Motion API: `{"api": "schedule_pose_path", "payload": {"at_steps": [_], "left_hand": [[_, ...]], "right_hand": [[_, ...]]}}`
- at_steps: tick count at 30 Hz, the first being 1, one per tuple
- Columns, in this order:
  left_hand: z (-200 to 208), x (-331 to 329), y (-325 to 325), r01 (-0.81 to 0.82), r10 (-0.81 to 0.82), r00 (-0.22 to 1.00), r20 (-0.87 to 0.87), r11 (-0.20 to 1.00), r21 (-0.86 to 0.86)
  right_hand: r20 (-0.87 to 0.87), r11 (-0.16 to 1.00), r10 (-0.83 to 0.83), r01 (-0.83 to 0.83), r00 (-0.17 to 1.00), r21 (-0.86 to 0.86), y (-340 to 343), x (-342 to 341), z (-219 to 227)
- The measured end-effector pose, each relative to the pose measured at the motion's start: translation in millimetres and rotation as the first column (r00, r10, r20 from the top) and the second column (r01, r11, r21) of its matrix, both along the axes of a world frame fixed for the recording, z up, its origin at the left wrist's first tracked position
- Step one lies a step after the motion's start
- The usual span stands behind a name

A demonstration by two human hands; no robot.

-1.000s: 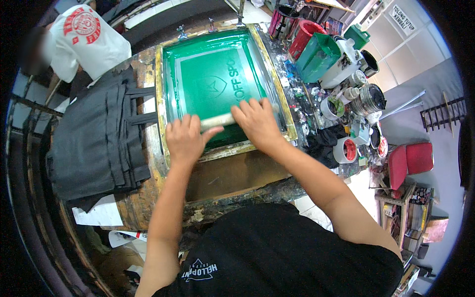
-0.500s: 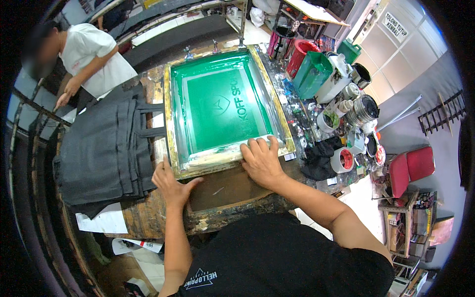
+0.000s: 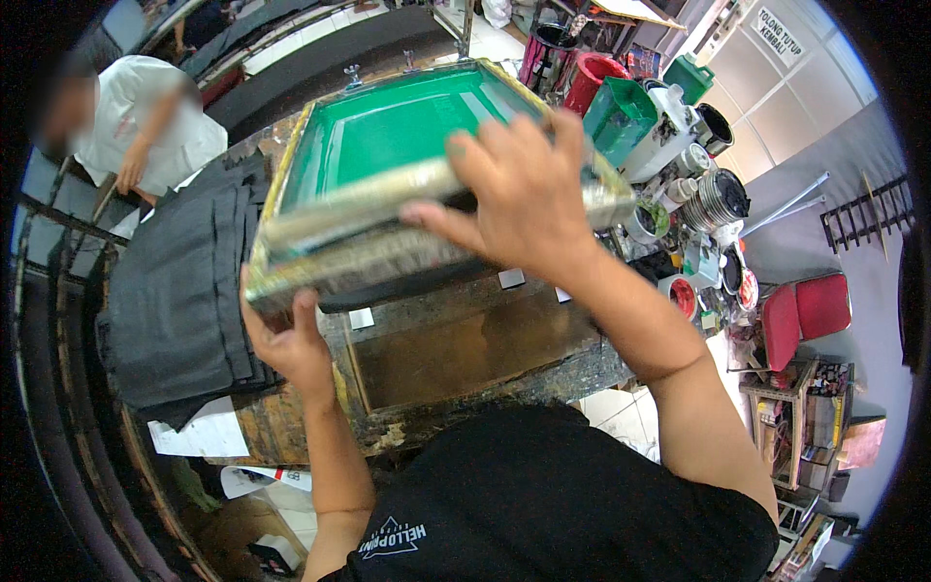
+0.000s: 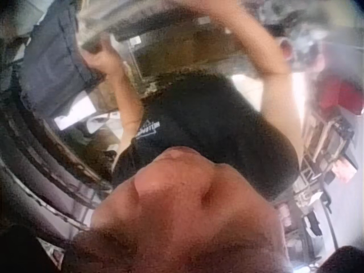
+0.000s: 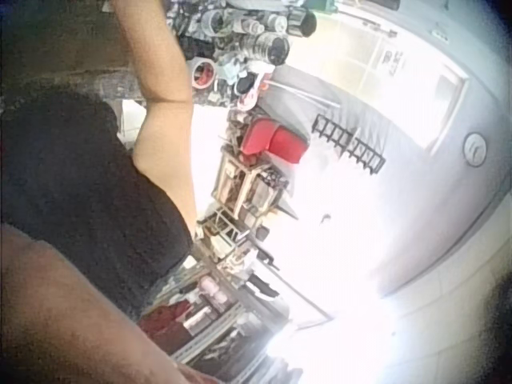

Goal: The person prints logos onto black tote bags by positioning each bag on a flat surface, lowering a screen frame over it, and pulling a squeegee across the screen to apply green ink. They repeat this process for multiple bags, lifting the frame and stacking the finished items after each print.

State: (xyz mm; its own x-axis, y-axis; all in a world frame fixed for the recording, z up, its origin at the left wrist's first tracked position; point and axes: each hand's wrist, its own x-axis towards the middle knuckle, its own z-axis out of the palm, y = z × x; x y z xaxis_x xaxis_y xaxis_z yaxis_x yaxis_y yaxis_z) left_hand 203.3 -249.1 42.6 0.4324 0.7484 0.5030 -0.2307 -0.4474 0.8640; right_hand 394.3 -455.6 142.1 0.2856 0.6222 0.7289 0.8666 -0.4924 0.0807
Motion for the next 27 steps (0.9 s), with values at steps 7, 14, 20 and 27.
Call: {"api": "schedule_pose_path", "payload": {"at_steps": [7, 14, 20, 27], "left_hand": [[-3, 34, 31, -0.056, 0.161, 0.899, -0.407, 0.965, 0.256], [-121, -7, 21, 0.021, 0.471, 0.394, -0.790, 0.854, 0.520], [-103, 16, 39, -0.051, 0.143, 0.718, -0.681, 0.987, 0.154], [-2, 52, 111, 0.014, 0.047, 0.954, -0.295, 0.979, 0.201]], "right_hand": [[-0.079, 0.986, -0.073, 0.060, 0.994, -0.157, 34, 53, 103], [-0.154, 0.989, -0.072, 0.051, 0.985, -0.138, 46, 64, 131], [-0.012, 0.998, -0.006, 0.007, 1.000, 0.066, 51, 77, 119], [-0.110, 1.000, -0.012, 0.011, 0.994, -0.005, 54, 71, 126]]}}
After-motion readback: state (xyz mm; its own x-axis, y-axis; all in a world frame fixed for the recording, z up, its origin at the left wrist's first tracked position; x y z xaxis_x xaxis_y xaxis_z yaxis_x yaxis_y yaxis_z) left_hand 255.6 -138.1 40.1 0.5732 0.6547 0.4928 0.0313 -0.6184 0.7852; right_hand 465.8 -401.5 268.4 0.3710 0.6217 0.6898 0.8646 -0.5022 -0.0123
